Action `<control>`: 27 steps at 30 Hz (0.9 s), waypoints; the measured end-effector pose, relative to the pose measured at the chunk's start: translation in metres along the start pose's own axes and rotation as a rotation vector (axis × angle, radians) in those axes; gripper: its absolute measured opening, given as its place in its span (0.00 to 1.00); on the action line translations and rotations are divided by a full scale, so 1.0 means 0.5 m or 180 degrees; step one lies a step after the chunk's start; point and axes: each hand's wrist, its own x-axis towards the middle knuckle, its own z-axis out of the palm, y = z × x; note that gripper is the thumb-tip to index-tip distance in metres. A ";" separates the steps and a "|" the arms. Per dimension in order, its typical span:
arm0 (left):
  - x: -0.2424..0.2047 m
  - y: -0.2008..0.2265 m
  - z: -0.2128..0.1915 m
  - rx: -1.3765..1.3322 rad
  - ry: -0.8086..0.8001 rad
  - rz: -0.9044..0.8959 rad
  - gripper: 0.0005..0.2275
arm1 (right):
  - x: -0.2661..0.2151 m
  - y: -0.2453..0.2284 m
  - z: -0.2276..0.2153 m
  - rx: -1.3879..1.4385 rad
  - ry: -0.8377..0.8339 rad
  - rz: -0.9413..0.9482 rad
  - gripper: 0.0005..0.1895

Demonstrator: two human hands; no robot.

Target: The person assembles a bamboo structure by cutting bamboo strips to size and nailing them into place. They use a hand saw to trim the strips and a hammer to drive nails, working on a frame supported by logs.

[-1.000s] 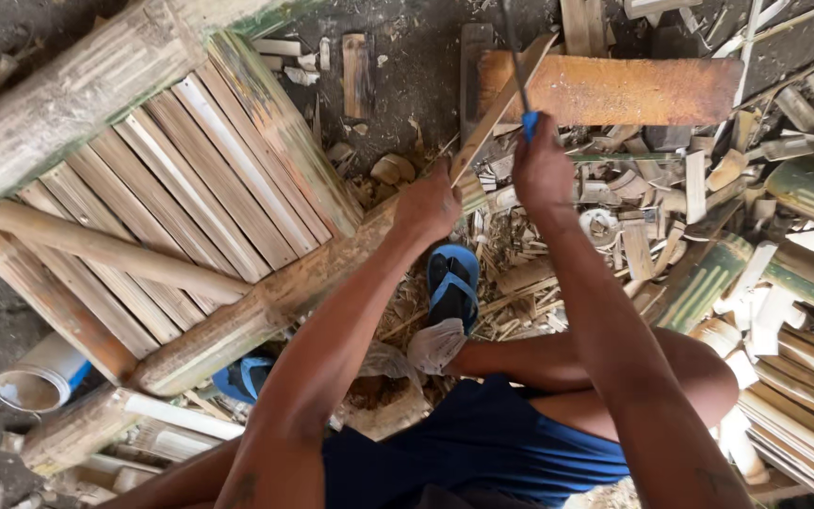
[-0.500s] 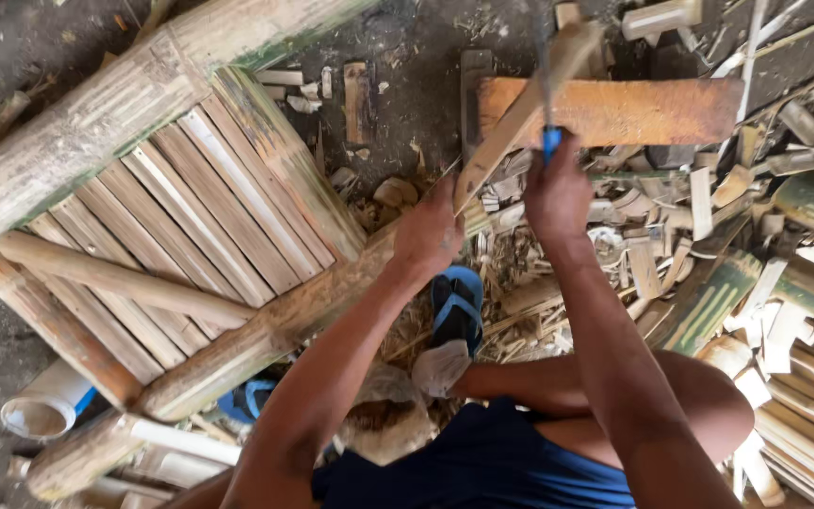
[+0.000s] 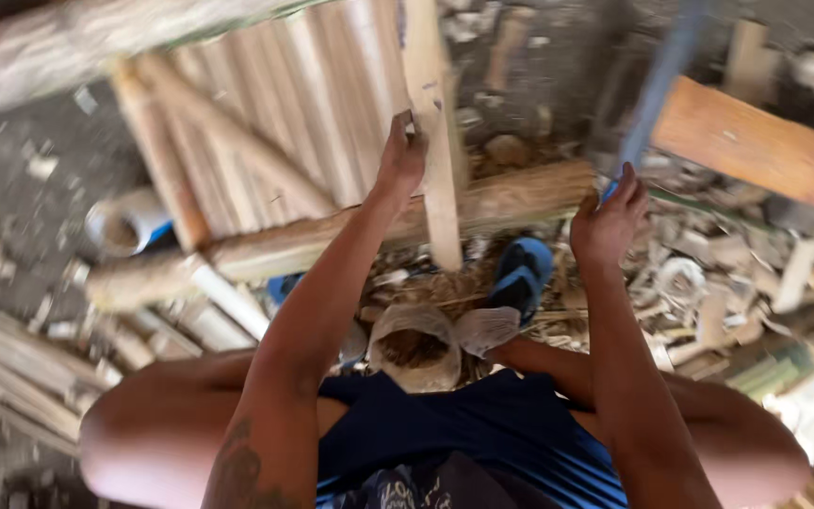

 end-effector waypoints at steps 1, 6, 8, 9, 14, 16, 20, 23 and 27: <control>0.011 -0.026 -0.044 -0.0130 0.0324 0.0015 0.19 | 0.000 -0.047 0.008 0.0358 0.0111 -0.0220 0.30; 0.058 -0.153 -0.222 -0.1377 0.1184 -0.0033 0.16 | -0.062 -0.363 0.181 0.1038 -0.2336 -0.0377 0.23; 0.075 -0.196 -0.292 -0.1303 0.1416 0.0123 0.18 | -0.080 -0.446 0.249 0.0955 -0.2107 -0.0979 0.24; 0.084 -0.212 -0.328 -0.1257 0.1532 0.0195 0.18 | -0.090 -0.479 0.280 0.0997 -0.1867 -0.1150 0.24; 0.084 -0.239 -0.451 0.2062 0.2177 0.0379 0.29 | -0.112 -0.547 0.367 0.0615 -0.1746 -0.0917 0.20; 0.075 -0.217 -0.474 0.2782 0.1835 0.0366 0.39 | -0.114 -0.547 0.372 0.0705 -0.1427 -0.1020 0.23; 0.041 -0.176 -0.508 0.3321 0.0877 0.0350 0.48 | -0.126 -0.550 0.368 0.0709 -0.1287 -0.1237 0.29; 0.032 -0.154 -0.520 0.3324 0.0676 0.0282 0.49 | -0.124 -0.564 0.363 0.0691 -0.1245 -0.1157 0.29; 0.036 -0.156 -0.527 0.3314 0.0748 0.0420 0.50 | -0.123 -0.583 0.361 0.0618 -0.1201 -0.0972 0.29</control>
